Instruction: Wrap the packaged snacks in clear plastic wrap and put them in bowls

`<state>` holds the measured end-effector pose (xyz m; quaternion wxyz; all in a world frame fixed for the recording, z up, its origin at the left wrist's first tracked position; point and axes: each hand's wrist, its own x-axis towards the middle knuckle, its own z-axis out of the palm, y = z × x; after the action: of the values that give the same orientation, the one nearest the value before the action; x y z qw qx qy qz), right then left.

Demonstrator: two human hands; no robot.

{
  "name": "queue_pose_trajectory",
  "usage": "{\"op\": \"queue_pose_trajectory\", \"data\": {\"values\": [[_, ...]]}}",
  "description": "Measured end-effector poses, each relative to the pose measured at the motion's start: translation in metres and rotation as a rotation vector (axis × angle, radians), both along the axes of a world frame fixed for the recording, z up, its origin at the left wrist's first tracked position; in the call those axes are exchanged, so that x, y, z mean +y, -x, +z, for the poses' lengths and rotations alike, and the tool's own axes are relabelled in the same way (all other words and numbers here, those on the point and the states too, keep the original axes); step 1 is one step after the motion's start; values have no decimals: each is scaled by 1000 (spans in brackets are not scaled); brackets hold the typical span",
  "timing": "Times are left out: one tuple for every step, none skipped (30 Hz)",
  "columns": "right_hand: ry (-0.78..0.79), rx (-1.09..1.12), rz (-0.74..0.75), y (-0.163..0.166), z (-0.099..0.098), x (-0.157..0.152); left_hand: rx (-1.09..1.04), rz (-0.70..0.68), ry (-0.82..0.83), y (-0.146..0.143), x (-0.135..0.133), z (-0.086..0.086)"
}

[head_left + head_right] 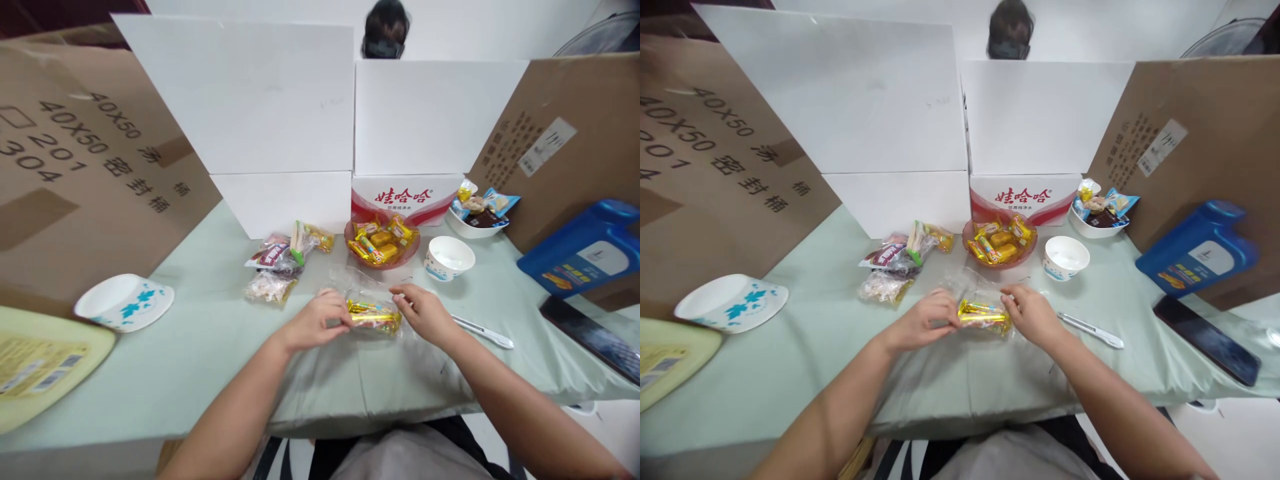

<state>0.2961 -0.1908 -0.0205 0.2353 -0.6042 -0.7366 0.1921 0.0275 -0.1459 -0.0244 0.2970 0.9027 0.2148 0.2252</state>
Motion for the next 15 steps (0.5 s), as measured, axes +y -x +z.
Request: {"op": "queue_pose_trajectory", "data": {"values": [[40,4,-4,-1,5,2,11,-100,112,2,-1,4],[91,-11,9,-2,10,2,34,-170,219,4,-2,7],[150,-44,39,-2,14,2,65,-195,307,6,-3,9],[204,-90,74,-1,18,0,98,-171,360,7,-4,10],[238,-140,107,1,20,-2,129,-115,372,8,-4,9],[243,-181,131,4,22,-6,152,-52,346,8,-5,7],[217,-207,149,9,21,-10,160,6,291,7,-5,5],[165,-219,173,14,19,-14,152,49,223,6,-5,1],[96,-220,206,20,16,-18,131,80,152,4,-4,-3],[31,-221,250,27,11,-22,100,109,88,1,-4,-8],[-17,-228,300,35,5,-24,62,142,32,-1,-3,-13],[-39,-245,342,42,-2,-26,25,179,-15,-4,-2,-19],[-36,-271,368,50,-9,-27,-4,214,-53,-7,-1,-24],[-22,-297,373,56,-16,-27,-20,235,-81,-9,1,-30],[-7,-320,359,61,-22,-26,-23,244,-101,-11,2,-36]]}}
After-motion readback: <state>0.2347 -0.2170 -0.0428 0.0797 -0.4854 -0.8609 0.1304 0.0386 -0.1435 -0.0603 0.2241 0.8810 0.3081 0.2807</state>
